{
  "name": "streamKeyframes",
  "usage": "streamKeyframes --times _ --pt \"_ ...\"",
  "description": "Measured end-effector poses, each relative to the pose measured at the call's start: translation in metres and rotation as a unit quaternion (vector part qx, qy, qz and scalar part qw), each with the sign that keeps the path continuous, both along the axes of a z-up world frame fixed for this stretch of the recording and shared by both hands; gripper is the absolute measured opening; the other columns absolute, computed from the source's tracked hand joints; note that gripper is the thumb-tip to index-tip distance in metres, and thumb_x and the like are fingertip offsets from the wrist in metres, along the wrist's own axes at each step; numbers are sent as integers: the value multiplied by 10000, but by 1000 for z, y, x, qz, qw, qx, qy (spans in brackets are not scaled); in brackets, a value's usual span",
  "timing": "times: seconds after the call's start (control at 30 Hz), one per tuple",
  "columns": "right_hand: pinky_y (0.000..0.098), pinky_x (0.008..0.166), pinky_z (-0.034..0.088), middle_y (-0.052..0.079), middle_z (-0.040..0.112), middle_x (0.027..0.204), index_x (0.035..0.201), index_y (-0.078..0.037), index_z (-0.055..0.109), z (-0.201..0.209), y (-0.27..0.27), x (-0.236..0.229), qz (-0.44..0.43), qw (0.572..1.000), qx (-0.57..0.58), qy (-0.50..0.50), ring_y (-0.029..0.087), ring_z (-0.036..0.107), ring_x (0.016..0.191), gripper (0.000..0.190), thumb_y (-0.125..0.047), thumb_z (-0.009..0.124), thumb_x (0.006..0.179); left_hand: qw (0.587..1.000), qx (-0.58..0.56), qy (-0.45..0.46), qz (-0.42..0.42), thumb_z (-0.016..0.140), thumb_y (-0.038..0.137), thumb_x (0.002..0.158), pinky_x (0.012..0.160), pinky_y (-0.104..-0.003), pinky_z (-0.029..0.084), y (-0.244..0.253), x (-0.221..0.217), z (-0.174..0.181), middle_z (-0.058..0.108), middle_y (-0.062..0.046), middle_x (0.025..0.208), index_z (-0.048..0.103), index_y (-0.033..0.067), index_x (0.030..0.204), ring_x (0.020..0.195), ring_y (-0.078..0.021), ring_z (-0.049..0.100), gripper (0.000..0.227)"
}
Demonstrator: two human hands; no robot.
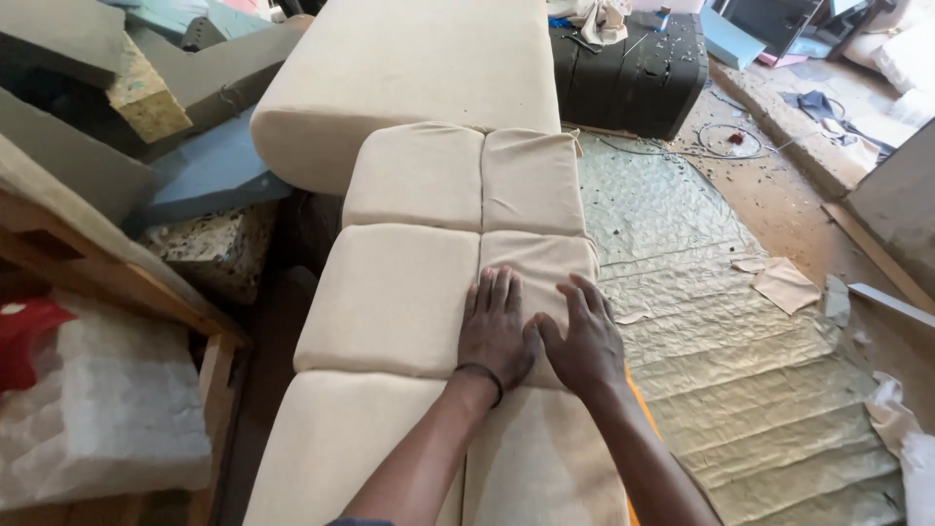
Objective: Sewing and tightening threads to create a tufted pattern on a fabric-covered foam cushion.
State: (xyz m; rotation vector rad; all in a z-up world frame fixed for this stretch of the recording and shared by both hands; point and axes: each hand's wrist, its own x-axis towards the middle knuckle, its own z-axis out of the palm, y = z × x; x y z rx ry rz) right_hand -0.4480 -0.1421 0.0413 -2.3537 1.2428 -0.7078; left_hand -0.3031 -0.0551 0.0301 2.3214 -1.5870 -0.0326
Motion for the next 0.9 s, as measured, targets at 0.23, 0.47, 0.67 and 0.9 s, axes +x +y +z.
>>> streamKeyframes --times 0.23,0.47,0.67,0.9 --pt "718 1203 544 185 496 1660 1600 -188 516 -68 -140 56 -167 977 131 -41 575 652 1423 740 -552 830 1037 998 20 -22 -63 410 561 1129 1462 -594 183 -122 66 -24 396 2 1827 472 242 1762 1776 -282 275 711" --pt "379 789 514 104 692 1007 1128 -52 790 -89 -212 43 -51 911 326 -249 294 694 924 652 -652 964 943 991 -35 -50 -119 549 531 1038 1235 -519 493 -136 72 -10 615 -3 1439 658 279 1548 1438 -279 597 579" --pt "378 703 619 62 753 864 1125 -234 874 -115 -249 37 -154 949 211 -174 235 778 823 386 -536 979 908 988 -51 -25 -141 650 493 858 1111 -486 561 -168 66 -17 606 17 1274 705 265 1269 1314 -258 618 474" --pt "578 997 633 90 753 1121 1116 -212 760 -114 -239 50 -269 963 -20 -27 419 787 1166 172 -384 774 1104 989 73 2 -127 575 730 915 1286 -485 513 -188 52 -7 642 -33 1553 748 212 1436 1536 -296 592 755"
